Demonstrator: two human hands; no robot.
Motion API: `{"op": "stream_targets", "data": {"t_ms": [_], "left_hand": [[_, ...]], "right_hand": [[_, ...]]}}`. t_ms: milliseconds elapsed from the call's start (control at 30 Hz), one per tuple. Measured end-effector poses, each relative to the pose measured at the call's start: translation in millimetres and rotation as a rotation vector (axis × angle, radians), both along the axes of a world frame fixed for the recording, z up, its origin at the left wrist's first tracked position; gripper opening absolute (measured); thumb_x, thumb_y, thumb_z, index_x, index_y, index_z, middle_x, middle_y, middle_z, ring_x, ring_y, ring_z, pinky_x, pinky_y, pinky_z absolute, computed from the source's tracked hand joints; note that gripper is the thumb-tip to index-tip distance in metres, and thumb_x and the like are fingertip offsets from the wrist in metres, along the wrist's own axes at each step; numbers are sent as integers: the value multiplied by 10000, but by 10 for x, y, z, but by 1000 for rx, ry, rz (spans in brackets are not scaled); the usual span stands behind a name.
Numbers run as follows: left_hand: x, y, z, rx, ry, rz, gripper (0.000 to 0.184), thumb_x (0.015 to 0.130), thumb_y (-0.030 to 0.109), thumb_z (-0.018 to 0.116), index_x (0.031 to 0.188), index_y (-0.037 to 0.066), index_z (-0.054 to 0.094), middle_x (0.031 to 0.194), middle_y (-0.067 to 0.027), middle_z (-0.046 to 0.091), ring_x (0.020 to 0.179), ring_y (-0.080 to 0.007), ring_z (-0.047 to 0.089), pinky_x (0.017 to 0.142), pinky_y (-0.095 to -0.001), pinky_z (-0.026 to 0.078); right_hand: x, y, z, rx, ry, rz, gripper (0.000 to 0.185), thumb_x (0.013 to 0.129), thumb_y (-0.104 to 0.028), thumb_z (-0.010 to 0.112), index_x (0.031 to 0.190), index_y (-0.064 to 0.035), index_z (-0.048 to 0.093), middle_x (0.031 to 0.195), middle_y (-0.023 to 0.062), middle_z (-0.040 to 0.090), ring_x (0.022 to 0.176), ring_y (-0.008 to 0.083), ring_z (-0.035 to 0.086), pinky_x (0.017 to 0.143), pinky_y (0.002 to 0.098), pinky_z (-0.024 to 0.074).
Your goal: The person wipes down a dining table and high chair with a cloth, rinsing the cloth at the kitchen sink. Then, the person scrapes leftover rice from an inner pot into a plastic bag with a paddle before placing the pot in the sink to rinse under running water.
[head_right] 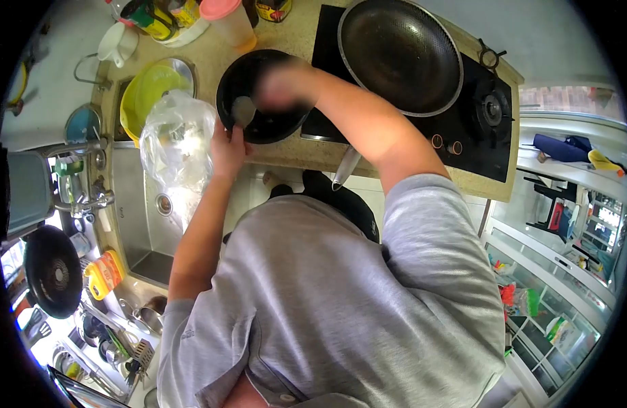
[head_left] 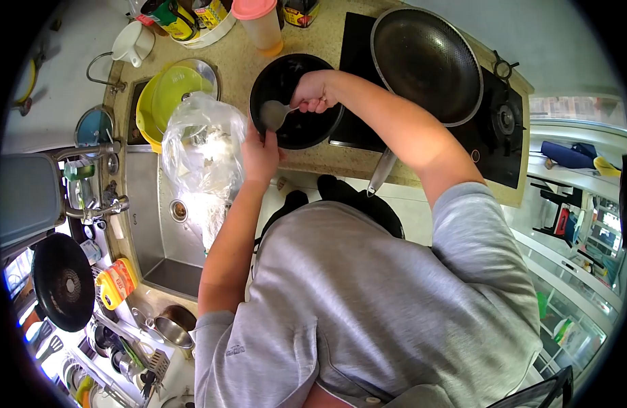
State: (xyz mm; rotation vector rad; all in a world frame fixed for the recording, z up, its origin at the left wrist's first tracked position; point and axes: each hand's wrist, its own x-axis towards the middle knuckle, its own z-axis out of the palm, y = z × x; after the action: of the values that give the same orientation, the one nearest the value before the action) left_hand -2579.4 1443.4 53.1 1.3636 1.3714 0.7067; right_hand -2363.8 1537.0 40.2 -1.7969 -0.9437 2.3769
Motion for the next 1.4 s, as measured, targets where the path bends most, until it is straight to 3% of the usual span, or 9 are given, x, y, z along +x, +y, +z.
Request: {"op": "stream_targets", "data": {"t_ms": [267, 400, 467, 800, 1000, 1067, 1200, 1267, 1400], "left_hand": [[-5, 68, -88, -51, -64, 69, 323, 927, 70, 528, 1244, 12, 511, 591, -99, 602, 426, -169, 589, 405, -321, 459], [28, 99, -11, -86, -103, 82, 294, 929, 78, 528, 1215, 8, 521, 586, -96, 599, 429, -173, 591, 404, -325, 457], [55, 114, 136, -109, 6, 15, 304, 929, 82, 522, 1222, 3, 512, 583, -96, 600, 438, -179, 600, 407, -331, 471], [37, 276, 2, -122, -71, 19, 381, 913, 76, 513, 1288, 46, 454, 633, -132, 619, 447, -208, 622, 420, -349, 521], [85, 220, -343, -234, -354, 126, 352, 945, 81, 535, 1271, 22, 417, 762, -154, 646, 492, -213, 631, 405, -336, 531], [16, 112, -269, -33, -384, 120, 404, 939, 95, 551, 1305, 26, 393, 793, -155, 656, 530, -209, 646, 440, -335, 536], [-241, -168, -580, 592, -108, 27, 372, 934, 143, 572, 1270, 12, 479, 770, -129, 667, 569, -191, 659, 493, -321, 527], [-708, -487, 162, -119, -204, -87, 277, 928, 182, 592, 1132, -5, 609, 707, -97, 660, 555, -155, 645, 507, -300, 509], [-1344, -888, 270, -323, -250, 226, 256, 947, 219, 590, 958, -29, 651, 656, -55, 638, 514, -108, 586, 463, -245, 464]], "right_hand": [[-15, -73, -566, -33, 336, -477, 122, 949, -111, 587, 849, -42, 573, 615, -29, 449, 414, 24, 322, 358, 175, 242], [46, -88, -946, 167, 569, -572, 240, 950, -203, 617, 1157, -90, 664, 992, 32, 684, 851, 125, 639, 730, 273, 528], [-93, -253, -488, 268, 499, -753, 100, 950, -121, 588, 930, -24, 590, 626, -21, 449, 423, 52, 327, 382, 201, 253], [-119, -646, 209, 519, 373, -597, 139, 964, -146, 584, 1005, -15, 606, 648, -6, 483, 450, 58, 368, 397, 208, 271], [-784, -1004, 967, 850, 12, -368, 325, 1000, -182, 553, 1275, -21, 620, 723, -26, 556, 563, 42, 457, 489, 205, 374], [-1040, -1117, 984, 987, -41, -306, 318, 971, -114, 570, 1259, 14, 613, 810, 162, 679, 687, 245, 670, 608, 277, 496], [-1437, -1236, 1074, 1486, -161, -122, 321, 938, -86, 605, 1242, 13, 619, 899, 199, 693, 760, 284, 694, 662, 334, 528], [-1628, -1274, 1133, 1687, -227, -71, 353, 903, -66, 638, 1247, 10, 615, 926, 220, 681, 750, 331, 679, 681, 380, 539], [-1815, -1125, 191, 1486, -579, 310, 349, 928, -124, 590, 1259, -14, 591, 821, 208, 643, 708, 387, 642, 623, 450, 519]]}}
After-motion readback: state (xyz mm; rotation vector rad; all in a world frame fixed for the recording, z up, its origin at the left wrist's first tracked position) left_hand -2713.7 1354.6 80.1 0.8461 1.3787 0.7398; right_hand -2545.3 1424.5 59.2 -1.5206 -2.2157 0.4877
